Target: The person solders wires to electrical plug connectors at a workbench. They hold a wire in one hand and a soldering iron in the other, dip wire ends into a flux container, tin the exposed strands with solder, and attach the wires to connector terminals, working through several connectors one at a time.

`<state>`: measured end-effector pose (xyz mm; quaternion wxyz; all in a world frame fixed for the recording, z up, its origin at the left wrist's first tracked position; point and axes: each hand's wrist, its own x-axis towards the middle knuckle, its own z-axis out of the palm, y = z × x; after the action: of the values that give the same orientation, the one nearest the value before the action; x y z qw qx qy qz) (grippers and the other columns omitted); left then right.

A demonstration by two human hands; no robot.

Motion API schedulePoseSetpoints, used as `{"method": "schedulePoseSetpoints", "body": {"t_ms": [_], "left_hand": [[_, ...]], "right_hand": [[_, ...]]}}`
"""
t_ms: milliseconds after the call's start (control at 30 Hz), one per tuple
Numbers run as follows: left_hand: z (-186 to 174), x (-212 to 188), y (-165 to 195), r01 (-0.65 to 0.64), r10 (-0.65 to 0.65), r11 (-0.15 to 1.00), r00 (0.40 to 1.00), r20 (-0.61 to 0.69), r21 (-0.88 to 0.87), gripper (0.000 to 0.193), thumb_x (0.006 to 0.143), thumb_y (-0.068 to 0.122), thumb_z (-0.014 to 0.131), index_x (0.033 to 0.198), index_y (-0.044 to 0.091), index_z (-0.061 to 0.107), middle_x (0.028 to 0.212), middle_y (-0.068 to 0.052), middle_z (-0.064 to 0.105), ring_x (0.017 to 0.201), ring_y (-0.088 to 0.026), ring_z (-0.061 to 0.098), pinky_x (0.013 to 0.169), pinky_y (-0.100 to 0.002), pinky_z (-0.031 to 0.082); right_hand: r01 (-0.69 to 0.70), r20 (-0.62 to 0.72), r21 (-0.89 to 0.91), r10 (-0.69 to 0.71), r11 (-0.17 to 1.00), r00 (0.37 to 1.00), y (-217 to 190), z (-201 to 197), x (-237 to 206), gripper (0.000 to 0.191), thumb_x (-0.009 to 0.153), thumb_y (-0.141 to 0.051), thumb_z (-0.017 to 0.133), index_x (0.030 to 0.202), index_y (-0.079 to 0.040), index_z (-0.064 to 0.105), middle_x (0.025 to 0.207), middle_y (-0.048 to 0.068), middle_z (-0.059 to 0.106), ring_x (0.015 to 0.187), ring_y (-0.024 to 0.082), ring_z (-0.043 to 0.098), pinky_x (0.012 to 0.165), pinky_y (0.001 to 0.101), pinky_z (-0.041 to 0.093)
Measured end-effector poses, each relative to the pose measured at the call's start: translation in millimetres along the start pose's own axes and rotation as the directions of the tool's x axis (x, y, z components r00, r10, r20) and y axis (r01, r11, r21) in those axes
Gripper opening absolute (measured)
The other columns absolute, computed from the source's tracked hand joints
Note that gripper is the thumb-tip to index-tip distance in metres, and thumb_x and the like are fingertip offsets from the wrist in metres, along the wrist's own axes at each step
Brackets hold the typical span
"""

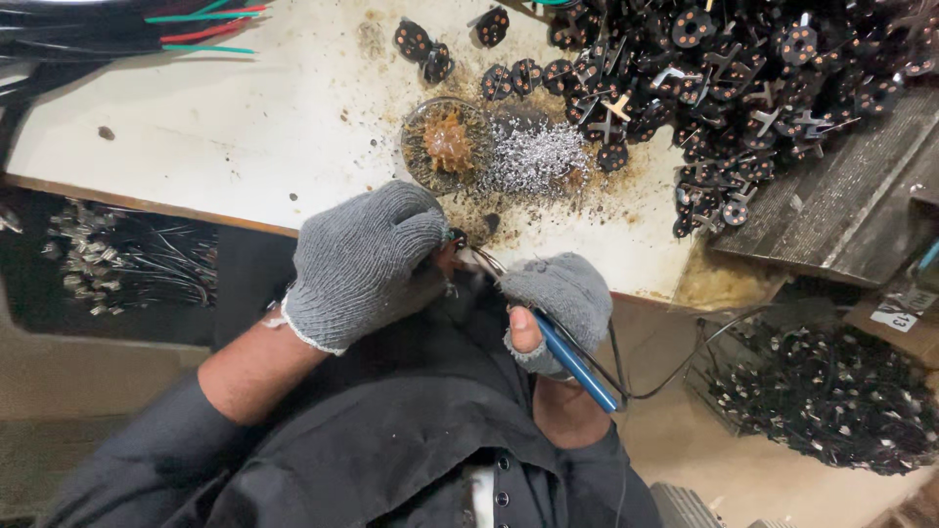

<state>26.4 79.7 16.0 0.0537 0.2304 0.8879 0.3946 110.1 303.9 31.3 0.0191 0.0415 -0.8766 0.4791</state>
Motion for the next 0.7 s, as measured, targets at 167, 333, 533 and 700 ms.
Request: {"method": "schedulePoseSetpoints", "body": {"t_ms": [167, 333, 533, 700], "left_hand": [[-1.3, -0.7, -1.4, -0.028, 0.028, 1.0, 0.999, -0.017, -0.002, 0.024, 0.072, 0.022, 0.082, 0.09, 0.015, 0.067, 0.096, -0.006, 0.065, 0.078, -0.029, 0.067, 0.063, -0.041, 0.052], [-1.2, -0.7, -1.1, -0.031, 0.03, 0.999, 0.999, -0.013, -0.024, 0.027, 0.069, 0.023, 0.081, 0.091, 0.015, 0.068, 0.097, -0.006, 0.066, 0.079, -0.029, 0.068, 0.063, -0.041, 0.053], [1.0, 1.2, 0.6, -0.028, 0.029, 0.999, 0.999, -0.027, 0.015, 0.022, 0.074, 0.023, 0.082, 0.089, 0.015, 0.068, 0.092, -0.006, 0.064, 0.075, -0.03, 0.066, 0.06, -0.041, 0.051], [0.2, 1.5, 0.2, -0.03, 0.03, 0.999, 1.0, -0.007, 0.014, 0.022, 0.07, 0.022, 0.08, 0.085, 0.015, 0.066, 0.091, -0.006, 0.064, 0.074, -0.03, 0.067, 0.059, -0.042, 0.051]], "right_hand": [[0.104, 0.008, -0.092, -0.104, 0.99, 0.995, 4.3, 2.3, 2.6, 0.022, 0.091, -0.03, 0.065, 0.095, -0.009, 0.072, 0.088, 0.007, 0.071, 0.082, 0.03, 0.067, 0.082, 0.0441, 0.052], [0.093, -0.006, -0.08, -0.094, 0.992, 0.996, -0.2, 1.9, 5.1, 0.023, 0.093, -0.031, 0.066, 0.096, -0.008, 0.072, 0.09, 0.008, 0.071, 0.084, 0.031, 0.066, 0.082, 0.0434, 0.051], [-0.02, 0.011, -0.014, 0.02, 1.0, 1.0, -10.6, -2.1, 0.7, 0.026, 0.095, -0.033, 0.065, 0.098, -0.008, 0.072, 0.09, 0.007, 0.069, 0.086, 0.029, 0.064, 0.083, 0.0406, 0.051], [0.052, -0.066, -0.041, -0.055, 0.998, 0.996, 1.2, 4.1, 2.6, 0.028, 0.097, -0.035, 0.067, 0.086, -0.009, 0.069, 0.082, 0.005, 0.066, 0.082, 0.027, 0.063, 0.073, 0.0392, 0.05]]}}
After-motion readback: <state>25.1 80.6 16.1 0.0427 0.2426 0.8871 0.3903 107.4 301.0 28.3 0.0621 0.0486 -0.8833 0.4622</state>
